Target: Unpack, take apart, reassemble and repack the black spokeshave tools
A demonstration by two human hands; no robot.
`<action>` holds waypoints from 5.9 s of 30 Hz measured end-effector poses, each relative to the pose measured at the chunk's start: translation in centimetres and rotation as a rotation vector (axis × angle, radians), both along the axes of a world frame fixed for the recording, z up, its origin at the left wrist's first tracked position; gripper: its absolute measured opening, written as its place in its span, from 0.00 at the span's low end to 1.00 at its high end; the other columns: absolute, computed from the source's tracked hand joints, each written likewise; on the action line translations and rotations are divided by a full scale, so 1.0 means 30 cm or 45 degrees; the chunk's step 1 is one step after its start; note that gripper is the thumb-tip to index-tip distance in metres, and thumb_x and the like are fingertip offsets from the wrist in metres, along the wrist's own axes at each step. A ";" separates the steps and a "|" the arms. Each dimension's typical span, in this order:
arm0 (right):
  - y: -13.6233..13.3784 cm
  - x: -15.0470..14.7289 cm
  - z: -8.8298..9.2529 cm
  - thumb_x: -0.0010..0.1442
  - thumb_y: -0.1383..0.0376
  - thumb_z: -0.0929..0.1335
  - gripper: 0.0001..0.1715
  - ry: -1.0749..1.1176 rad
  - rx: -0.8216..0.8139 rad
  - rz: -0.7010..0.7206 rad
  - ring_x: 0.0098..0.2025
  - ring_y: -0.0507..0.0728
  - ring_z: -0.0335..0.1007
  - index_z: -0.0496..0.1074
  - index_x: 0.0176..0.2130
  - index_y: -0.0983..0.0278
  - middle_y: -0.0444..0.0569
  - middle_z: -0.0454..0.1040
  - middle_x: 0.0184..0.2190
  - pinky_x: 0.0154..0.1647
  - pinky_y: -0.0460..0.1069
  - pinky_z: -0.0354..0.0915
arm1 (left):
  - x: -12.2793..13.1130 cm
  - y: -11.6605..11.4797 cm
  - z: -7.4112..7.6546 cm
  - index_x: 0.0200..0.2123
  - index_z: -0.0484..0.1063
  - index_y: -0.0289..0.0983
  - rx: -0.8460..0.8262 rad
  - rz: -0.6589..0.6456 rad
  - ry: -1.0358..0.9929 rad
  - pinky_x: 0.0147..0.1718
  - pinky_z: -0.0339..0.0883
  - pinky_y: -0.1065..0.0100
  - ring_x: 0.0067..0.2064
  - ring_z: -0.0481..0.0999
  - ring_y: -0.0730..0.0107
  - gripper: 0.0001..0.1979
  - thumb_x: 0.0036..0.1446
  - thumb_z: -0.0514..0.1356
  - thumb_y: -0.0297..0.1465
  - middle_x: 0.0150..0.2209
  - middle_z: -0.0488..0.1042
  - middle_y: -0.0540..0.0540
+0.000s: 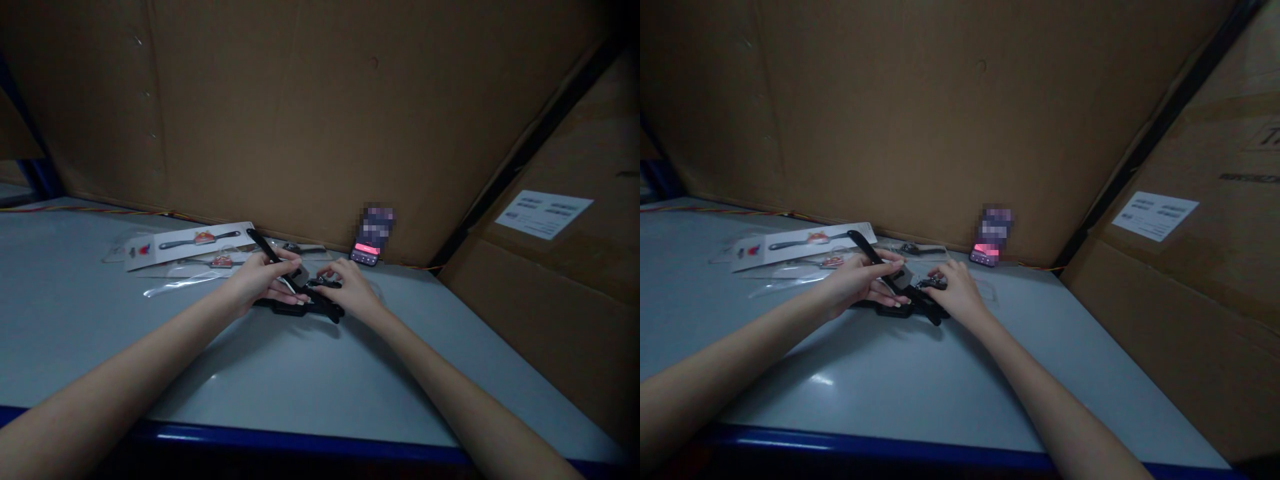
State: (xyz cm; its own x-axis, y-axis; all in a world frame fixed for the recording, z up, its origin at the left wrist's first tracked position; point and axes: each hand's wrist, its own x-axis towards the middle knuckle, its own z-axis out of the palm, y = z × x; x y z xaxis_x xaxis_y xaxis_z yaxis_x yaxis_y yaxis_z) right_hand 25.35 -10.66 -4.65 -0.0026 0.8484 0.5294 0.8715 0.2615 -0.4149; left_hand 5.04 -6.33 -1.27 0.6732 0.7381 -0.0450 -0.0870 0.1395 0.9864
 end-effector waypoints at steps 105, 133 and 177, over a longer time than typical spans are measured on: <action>0.329 0.085 0.198 0.52 0.55 0.68 0.30 -0.682 0.274 -0.116 0.53 0.68 0.52 0.63 0.53 0.59 0.55 0.65 0.53 0.51 0.63 0.41 | -0.281 0.088 0.022 0.32 0.68 0.37 1.312 0.288 1.022 0.26 0.55 0.68 0.27 0.68 0.67 0.17 0.54 0.51 0.45 0.26 0.71 0.47; -0.043 -0.010 0.118 0.50 0.52 0.69 0.34 -0.311 0.348 0.011 0.49 0.63 0.60 0.62 0.55 0.56 0.51 0.66 0.49 0.48 0.57 0.57 | -0.261 0.182 0.185 0.35 0.71 0.32 0.223 0.427 0.121 0.24 0.66 0.75 0.26 0.72 0.75 0.16 0.44 0.66 0.35 0.28 0.75 0.48; -0.039 0.052 0.112 0.32 0.55 0.75 0.32 0.047 -0.343 0.203 0.29 0.52 0.61 0.63 0.37 0.60 0.41 0.66 0.29 0.25 0.46 0.53 | -0.445 0.282 0.199 0.36 0.71 0.33 0.181 0.589 0.275 0.26 0.67 0.71 0.26 0.73 0.70 0.14 0.45 0.65 0.32 0.27 0.76 0.47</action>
